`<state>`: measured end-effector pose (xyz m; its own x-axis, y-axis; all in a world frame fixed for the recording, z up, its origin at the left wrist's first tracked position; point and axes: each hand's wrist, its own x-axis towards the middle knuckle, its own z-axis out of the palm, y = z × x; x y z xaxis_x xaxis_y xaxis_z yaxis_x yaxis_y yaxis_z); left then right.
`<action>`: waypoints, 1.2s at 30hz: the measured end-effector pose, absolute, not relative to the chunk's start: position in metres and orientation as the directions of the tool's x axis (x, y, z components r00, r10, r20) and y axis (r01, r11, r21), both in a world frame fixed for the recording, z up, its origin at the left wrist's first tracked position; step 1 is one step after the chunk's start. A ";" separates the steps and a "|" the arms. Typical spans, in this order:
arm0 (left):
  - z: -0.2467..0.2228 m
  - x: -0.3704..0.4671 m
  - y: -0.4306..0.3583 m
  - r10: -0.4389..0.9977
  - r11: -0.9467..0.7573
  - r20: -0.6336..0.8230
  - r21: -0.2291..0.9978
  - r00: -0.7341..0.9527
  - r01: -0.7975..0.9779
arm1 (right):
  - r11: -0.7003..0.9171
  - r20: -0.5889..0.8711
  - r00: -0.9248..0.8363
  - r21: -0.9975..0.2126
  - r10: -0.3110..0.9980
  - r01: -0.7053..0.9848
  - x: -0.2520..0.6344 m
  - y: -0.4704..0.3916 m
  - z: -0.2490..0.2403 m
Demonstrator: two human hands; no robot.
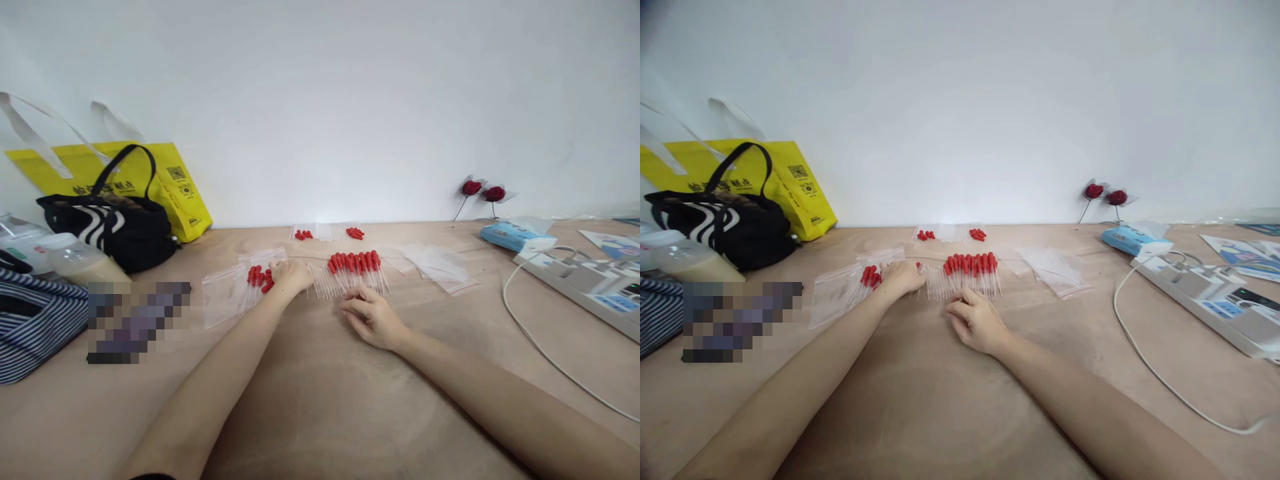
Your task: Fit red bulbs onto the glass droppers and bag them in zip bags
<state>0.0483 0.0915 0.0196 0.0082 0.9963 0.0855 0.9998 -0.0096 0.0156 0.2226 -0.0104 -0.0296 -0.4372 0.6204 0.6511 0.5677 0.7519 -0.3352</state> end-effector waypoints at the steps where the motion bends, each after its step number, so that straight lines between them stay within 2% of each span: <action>1: 0.021 0.047 0.092 0.997 -0.007 0.078 0.033 0.004 0.999 | 0.753 0.650 -0.438 -0.337 0.621 0.566 0.223 -0.011 -0.029; 6: 0.033 0.044 0.071 0.992 -0.077 0.114 0.136 0.061 0.988 | 0.728 0.656 -0.391 -0.374 0.646 0.575 0.221 -0.010 -0.029; 9: 0.031 0.047 0.036 0.970 -0.220 0.154 0.233 0.188 0.947 | 0.588 0.625 -0.171 -0.556 0.762 0.587 0.216 -0.010 -0.028; 11: 0.024 0.050 0.009 0.944 -0.309 0.208 0.282 0.256 0.908 | 0.497 0.565 -0.043 -0.684 0.824 0.534 0.211 -0.012 -0.026; 13: 0.015 0.052 -0.012 0.875 -0.465 0.328 0.358 0.357 0.810 | 0.479 0.527 -0.031 -0.745 0.849 0.464 0.206 -0.016 -0.023; 17: 0.006 0.051 -0.024 0.828 -0.550 0.375 0.409 0.416 0.728 | 0.515 0.529 -0.075 -0.770 0.846 0.377 0.200 -0.024 -0.020; 19: 0.007 0.044 -0.016 0.807 -0.580 0.380 0.369 0.452 0.726 | 0.499 0.525 -0.022 -0.794 0.851 0.347 0.200 -0.023 -0.021; 21: 0.010 0.032 -0.002 0.793 -0.577 0.403 0.260 0.456 0.774 | 0.480 0.515 0.049 -0.826 0.856 0.297 0.203 -0.018 -0.024; 24: 0.014 0.009 0.021 0.843 -0.362 0.455 0.085 0.288 0.928 | 0.485 0.513 0.116 -0.850 0.851 0.205 0.207 -0.010 -0.029; 26: 0.014 -0.003 0.032 0.871 -0.244 0.446 0.027 0.207 0.969 | 0.497 0.522 0.108 -0.845 0.846 0.196 0.209 -0.007 -0.031; 28: 0.012 -0.010 0.039 0.885 -0.202 0.425 -0.012 0.188 0.979 | 0.521 0.559 0.065 -0.804 0.827 0.288 0.211 -0.006 -0.032; 32: 0.008 -0.012 0.042 0.897 -0.202 0.393 -0.048 0.204 0.978 | 0.609 0.693 -0.087 -0.558 0.715 0.563 0.216 -0.011 -0.029; 36: 0.011 -0.012 0.032 0.912 -0.185 0.372 -0.008 0.175 0.983 | 0.663 0.686 -0.278 -0.391 0.673 0.639 0.218 -0.013 -0.031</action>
